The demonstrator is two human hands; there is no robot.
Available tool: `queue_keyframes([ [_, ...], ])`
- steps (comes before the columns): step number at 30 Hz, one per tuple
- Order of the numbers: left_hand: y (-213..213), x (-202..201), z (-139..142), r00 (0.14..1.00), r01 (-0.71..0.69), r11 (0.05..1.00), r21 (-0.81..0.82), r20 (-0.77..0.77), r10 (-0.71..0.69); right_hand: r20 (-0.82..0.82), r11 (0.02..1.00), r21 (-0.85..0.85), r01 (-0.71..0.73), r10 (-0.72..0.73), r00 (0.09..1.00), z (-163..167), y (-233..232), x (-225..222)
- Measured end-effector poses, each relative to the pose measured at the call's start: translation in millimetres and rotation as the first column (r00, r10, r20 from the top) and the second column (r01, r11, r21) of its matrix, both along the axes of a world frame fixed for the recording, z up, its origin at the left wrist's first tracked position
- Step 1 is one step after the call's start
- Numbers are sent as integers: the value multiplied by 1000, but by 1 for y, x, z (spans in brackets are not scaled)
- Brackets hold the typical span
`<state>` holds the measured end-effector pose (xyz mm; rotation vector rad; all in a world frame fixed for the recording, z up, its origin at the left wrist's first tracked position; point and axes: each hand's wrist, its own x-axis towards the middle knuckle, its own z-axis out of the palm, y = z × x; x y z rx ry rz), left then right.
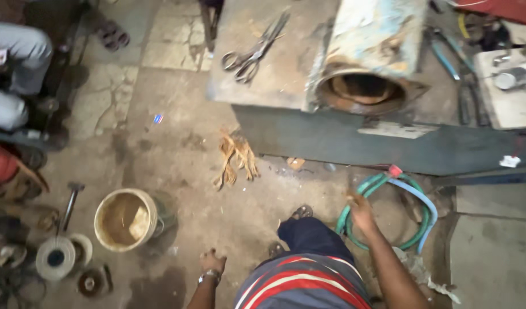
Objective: The person gathers copper wires, inserts them into a cylindrical metal component, and uses pliers to push and secure the wires inside. The person repeatedly adjusts the wire bundle and uses pliers to compact the wires within the component.
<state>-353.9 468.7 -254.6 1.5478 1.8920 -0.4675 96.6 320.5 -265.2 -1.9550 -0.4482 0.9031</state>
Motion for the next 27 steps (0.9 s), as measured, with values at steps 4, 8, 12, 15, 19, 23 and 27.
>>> queue_keyframes([
  [4,58,95,18,971,32,981,192,227,-76,113,893,441,-83,36,993,109,93,31],
  [8,100,178,29,884,55,958,281,433,-178,114,708,705,44,-174,978,187,171,66],
  [12,113,221,31,720,116,875,471,567,-401,83,691,700,179,-328,941,197,222,82],
  [15,112,242,48,666,165,881,444,609,-431,185,734,645,212,-419,889,186,244,77],
  [19,129,268,116,502,135,714,687,574,-647,380,813,552,182,-440,813,172,262,71],
  [23,163,301,220,258,-45,530,847,522,-813,730,889,434,143,-440,523,159,283,69],
  [27,197,343,320,32,-114,297,948,302,-953,326,670,738,76,-453,830,157,297,64],
])
